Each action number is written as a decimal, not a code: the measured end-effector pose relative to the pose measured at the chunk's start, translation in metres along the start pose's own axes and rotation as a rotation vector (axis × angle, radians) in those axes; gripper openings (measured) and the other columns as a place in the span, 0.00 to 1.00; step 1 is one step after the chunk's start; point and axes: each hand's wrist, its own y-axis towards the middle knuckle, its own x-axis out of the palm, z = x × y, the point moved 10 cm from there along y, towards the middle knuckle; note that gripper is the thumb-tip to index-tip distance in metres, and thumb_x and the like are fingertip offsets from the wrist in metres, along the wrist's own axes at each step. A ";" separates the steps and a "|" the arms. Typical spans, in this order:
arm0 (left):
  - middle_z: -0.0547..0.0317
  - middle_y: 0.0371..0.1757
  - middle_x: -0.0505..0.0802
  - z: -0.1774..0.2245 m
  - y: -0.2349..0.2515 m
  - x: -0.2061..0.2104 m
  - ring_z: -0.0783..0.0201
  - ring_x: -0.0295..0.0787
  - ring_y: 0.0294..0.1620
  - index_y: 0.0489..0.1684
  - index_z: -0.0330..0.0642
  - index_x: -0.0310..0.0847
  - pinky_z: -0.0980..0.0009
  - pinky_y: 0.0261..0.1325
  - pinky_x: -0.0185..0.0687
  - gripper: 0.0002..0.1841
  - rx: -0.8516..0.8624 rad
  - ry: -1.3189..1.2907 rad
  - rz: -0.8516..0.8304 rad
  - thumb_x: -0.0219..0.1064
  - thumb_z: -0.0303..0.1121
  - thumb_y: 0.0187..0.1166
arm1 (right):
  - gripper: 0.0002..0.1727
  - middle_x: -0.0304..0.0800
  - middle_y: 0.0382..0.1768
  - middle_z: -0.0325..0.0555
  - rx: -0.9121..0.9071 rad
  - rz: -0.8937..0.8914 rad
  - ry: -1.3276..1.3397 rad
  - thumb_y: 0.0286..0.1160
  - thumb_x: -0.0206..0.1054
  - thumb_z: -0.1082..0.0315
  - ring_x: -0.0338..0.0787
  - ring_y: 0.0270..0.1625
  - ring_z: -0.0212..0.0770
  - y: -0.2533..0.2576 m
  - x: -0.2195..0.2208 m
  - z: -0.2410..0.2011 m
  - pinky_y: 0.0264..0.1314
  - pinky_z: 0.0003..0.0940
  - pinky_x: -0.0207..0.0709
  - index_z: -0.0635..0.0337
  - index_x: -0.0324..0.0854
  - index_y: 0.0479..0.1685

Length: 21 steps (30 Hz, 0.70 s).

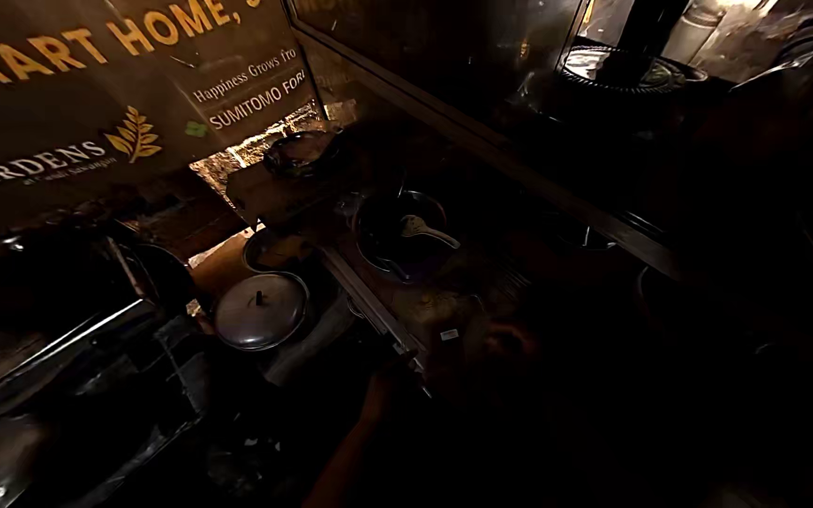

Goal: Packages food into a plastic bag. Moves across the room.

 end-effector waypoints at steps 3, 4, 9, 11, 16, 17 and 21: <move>0.47 0.52 0.89 0.000 0.029 0.008 0.64 0.89 0.43 0.72 0.28 0.75 0.66 0.51 0.88 0.18 0.035 -0.017 0.083 0.57 0.30 0.90 | 0.22 0.88 0.62 0.63 0.034 -0.027 0.008 0.76 0.67 0.77 0.91 0.57 0.46 0.056 0.010 0.031 0.61 0.38 0.86 0.75 0.78 0.70; 0.45 0.54 0.89 0.000 0.039 0.010 0.63 0.89 0.44 0.72 0.27 0.74 0.66 0.52 0.87 0.18 0.037 -0.027 0.108 0.59 0.29 0.89 | 0.22 0.87 0.63 0.62 0.119 -0.044 -0.004 0.78 0.66 0.76 0.90 0.60 0.47 0.071 0.014 0.037 0.65 0.40 0.84 0.72 0.77 0.71; 0.36 0.57 0.87 -0.004 0.077 0.021 0.57 0.88 0.44 0.74 0.26 0.69 0.63 0.51 0.86 0.21 -0.016 0.011 0.193 0.63 0.27 0.85 | 0.20 0.89 0.63 0.61 0.212 -0.069 -0.144 0.81 0.64 0.75 0.89 0.66 0.49 0.128 0.026 0.056 0.73 0.43 0.79 0.70 0.79 0.70; 0.35 0.59 0.85 -0.008 0.083 0.023 0.55 0.88 0.46 0.74 0.27 0.69 0.61 0.52 0.86 0.22 -0.048 0.013 0.216 0.64 0.26 0.85 | 0.19 0.90 0.61 0.59 0.218 -0.073 -0.169 0.81 0.64 0.75 0.89 0.65 0.49 0.141 0.030 0.064 0.73 0.43 0.79 0.69 0.81 0.68; 0.34 0.62 0.85 -0.016 0.095 0.026 0.54 0.88 0.49 0.74 0.27 0.70 0.61 0.54 0.86 0.21 -0.073 -0.002 0.223 0.64 0.28 0.85 | 0.17 0.90 0.61 0.59 0.226 -0.078 -0.170 0.81 0.64 0.75 0.89 0.65 0.48 0.157 0.036 0.076 0.73 0.43 0.80 0.69 0.83 0.66; 0.34 0.62 0.85 -0.017 0.095 0.026 0.54 0.88 0.49 0.73 0.27 0.70 0.61 0.53 0.85 0.21 -0.081 -0.003 0.226 0.64 0.28 0.85 | 0.17 0.90 0.61 0.59 0.238 -0.081 -0.172 0.81 0.64 0.75 0.89 0.65 0.48 0.158 0.036 0.079 0.73 0.43 0.79 0.68 0.83 0.66; 0.35 0.64 0.84 -0.017 0.096 0.026 0.54 0.87 0.49 0.74 0.28 0.69 0.60 0.53 0.84 0.23 -0.093 -0.006 0.242 0.65 0.29 0.85 | 0.17 0.88 0.63 0.61 0.278 -0.053 -0.119 0.79 0.65 0.76 0.88 0.66 0.49 0.159 0.036 0.086 0.73 0.42 0.79 0.70 0.83 0.65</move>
